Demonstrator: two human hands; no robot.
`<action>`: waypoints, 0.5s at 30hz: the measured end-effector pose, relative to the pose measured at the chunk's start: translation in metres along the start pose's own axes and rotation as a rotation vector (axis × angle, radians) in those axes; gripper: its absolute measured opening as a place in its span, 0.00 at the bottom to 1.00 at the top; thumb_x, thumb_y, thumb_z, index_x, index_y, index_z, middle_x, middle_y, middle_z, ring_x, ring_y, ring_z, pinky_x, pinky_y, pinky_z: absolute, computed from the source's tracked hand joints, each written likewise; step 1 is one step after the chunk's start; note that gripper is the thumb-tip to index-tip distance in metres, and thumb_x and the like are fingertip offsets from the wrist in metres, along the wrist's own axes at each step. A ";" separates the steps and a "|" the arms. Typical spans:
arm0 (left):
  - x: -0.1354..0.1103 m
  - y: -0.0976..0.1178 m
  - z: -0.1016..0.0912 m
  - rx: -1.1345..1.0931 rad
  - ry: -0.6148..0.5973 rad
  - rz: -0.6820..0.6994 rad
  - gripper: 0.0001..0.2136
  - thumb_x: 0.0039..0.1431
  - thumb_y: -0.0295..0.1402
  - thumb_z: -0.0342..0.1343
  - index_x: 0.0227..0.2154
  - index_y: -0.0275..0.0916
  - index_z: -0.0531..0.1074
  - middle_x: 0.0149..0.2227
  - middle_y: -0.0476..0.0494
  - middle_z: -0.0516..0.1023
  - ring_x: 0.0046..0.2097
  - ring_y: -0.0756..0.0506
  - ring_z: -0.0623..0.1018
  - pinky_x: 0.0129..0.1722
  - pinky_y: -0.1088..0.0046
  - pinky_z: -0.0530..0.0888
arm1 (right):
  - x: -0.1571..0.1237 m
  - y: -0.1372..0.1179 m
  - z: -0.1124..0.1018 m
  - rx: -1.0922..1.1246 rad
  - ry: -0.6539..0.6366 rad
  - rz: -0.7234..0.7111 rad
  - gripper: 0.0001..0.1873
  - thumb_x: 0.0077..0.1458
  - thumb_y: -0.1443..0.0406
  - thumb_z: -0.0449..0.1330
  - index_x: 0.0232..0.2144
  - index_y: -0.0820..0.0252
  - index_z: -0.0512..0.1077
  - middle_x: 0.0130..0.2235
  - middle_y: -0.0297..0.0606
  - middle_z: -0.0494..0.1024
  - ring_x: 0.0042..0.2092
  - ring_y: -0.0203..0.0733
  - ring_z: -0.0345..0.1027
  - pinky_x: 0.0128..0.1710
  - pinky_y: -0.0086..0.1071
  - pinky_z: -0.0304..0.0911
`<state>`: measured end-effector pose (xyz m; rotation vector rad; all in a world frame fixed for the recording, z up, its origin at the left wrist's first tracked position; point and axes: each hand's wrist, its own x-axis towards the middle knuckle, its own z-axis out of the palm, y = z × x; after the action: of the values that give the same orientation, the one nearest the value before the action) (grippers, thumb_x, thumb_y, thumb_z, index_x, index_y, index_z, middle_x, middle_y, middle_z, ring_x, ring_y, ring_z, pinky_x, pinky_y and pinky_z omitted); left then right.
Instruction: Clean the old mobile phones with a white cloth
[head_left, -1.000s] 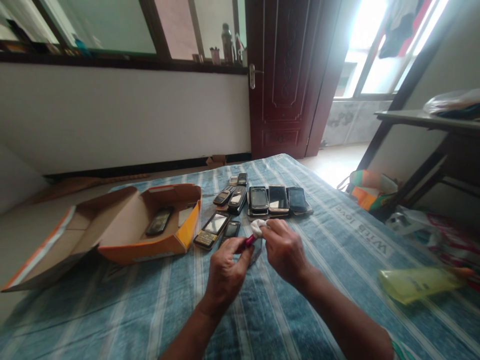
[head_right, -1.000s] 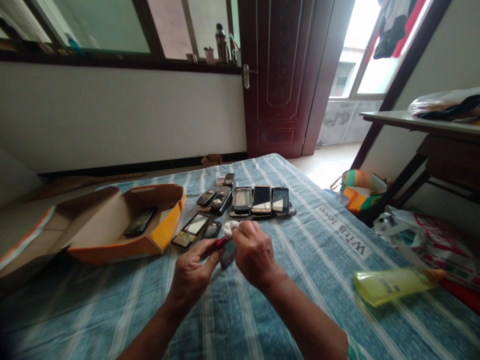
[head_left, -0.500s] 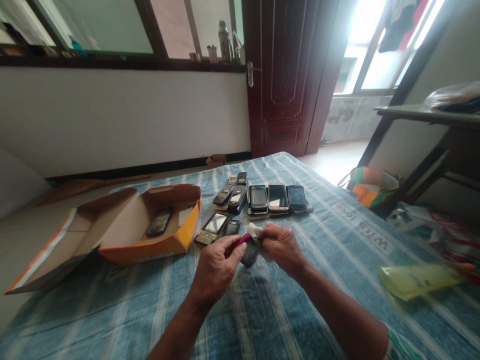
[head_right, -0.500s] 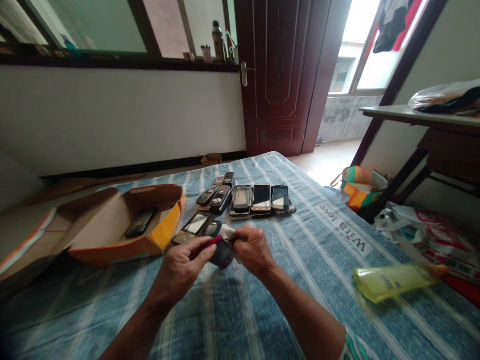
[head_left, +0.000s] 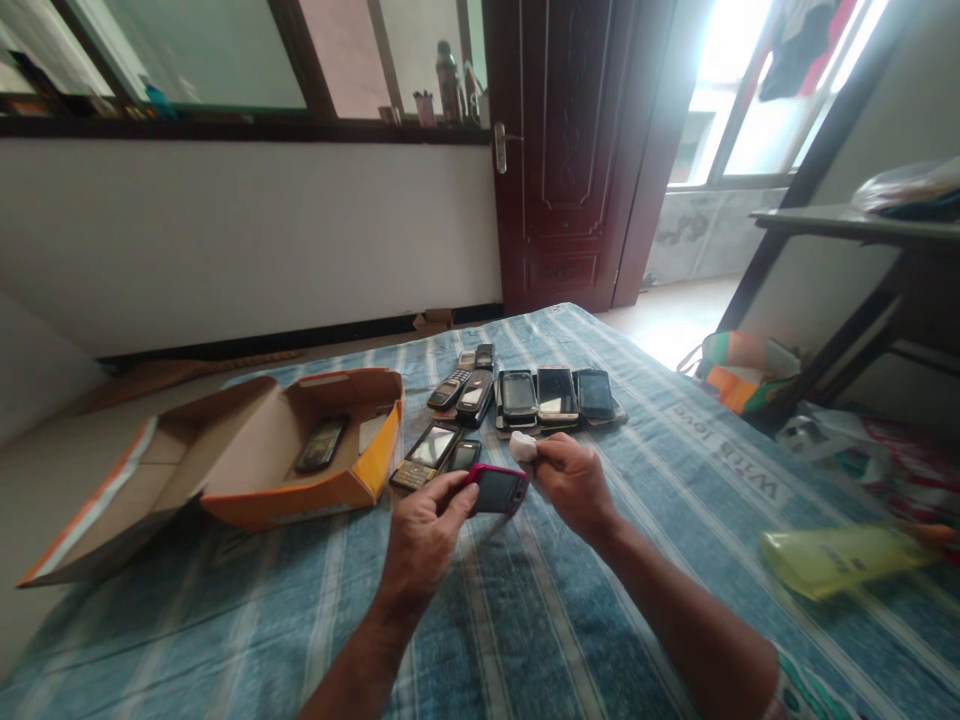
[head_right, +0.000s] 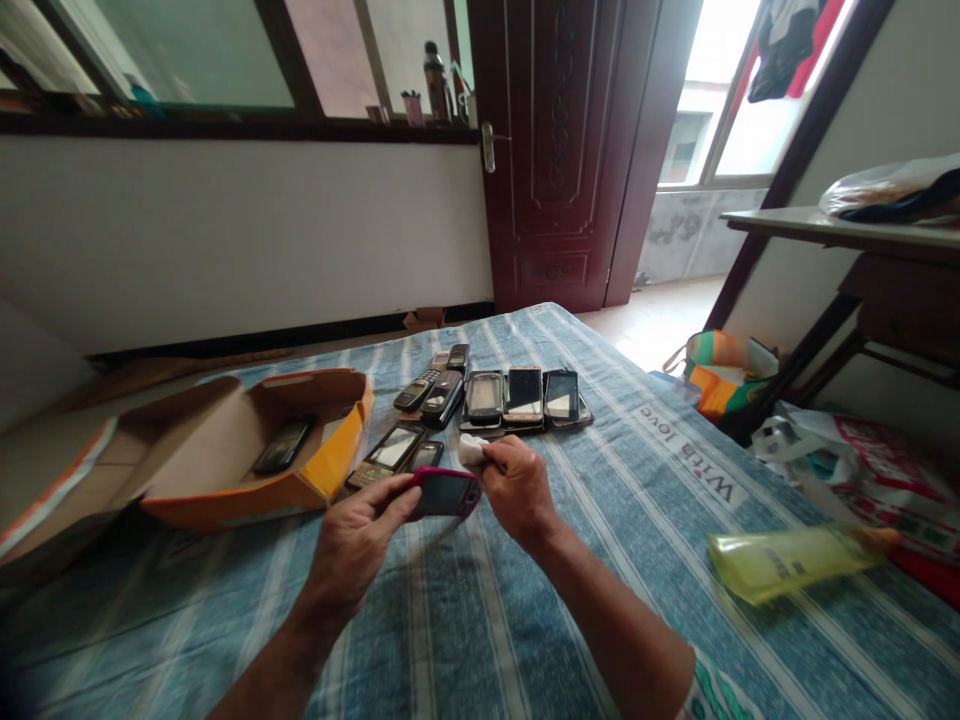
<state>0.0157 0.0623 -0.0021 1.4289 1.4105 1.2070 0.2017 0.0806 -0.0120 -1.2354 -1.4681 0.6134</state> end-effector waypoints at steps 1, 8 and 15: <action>-0.001 -0.003 0.003 -0.023 -0.001 0.003 0.17 0.50 0.41 0.60 0.39 0.34 0.78 0.36 0.43 0.82 0.37 0.42 0.81 0.39 0.69 0.78 | 0.000 0.001 0.000 -0.031 -0.003 -0.040 0.12 0.49 0.70 0.54 0.25 0.58 0.78 0.29 0.35 0.74 0.30 0.36 0.66 0.31 0.28 0.59; -0.008 -0.006 0.009 -0.052 -0.046 0.025 0.16 0.52 0.40 0.60 0.40 0.35 0.78 0.39 0.41 0.82 0.42 0.41 0.81 0.44 0.67 0.77 | -0.010 -0.002 0.007 -0.202 -0.011 -0.319 0.15 0.54 0.75 0.51 0.33 0.59 0.77 0.33 0.38 0.74 0.34 0.37 0.68 0.33 0.27 0.62; -0.013 -0.007 -0.009 0.032 -0.154 0.095 0.12 0.52 0.35 0.59 0.38 0.37 0.79 0.39 0.44 0.82 0.43 0.42 0.80 0.46 0.69 0.76 | -0.032 -0.025 0.017 -0.544 -0.095 -0.586 0.12 0.60 0.74 0.50 0.33 0.60 0.73 0.33 0.40 0.71 0.34 0.42 0.62 0.34 0.32 0.59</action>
<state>0.0060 0.0493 -0.0074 1.5915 1.2740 1.1120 0.1731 0.0472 -0.0073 -1.0905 -2.0436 -0.1384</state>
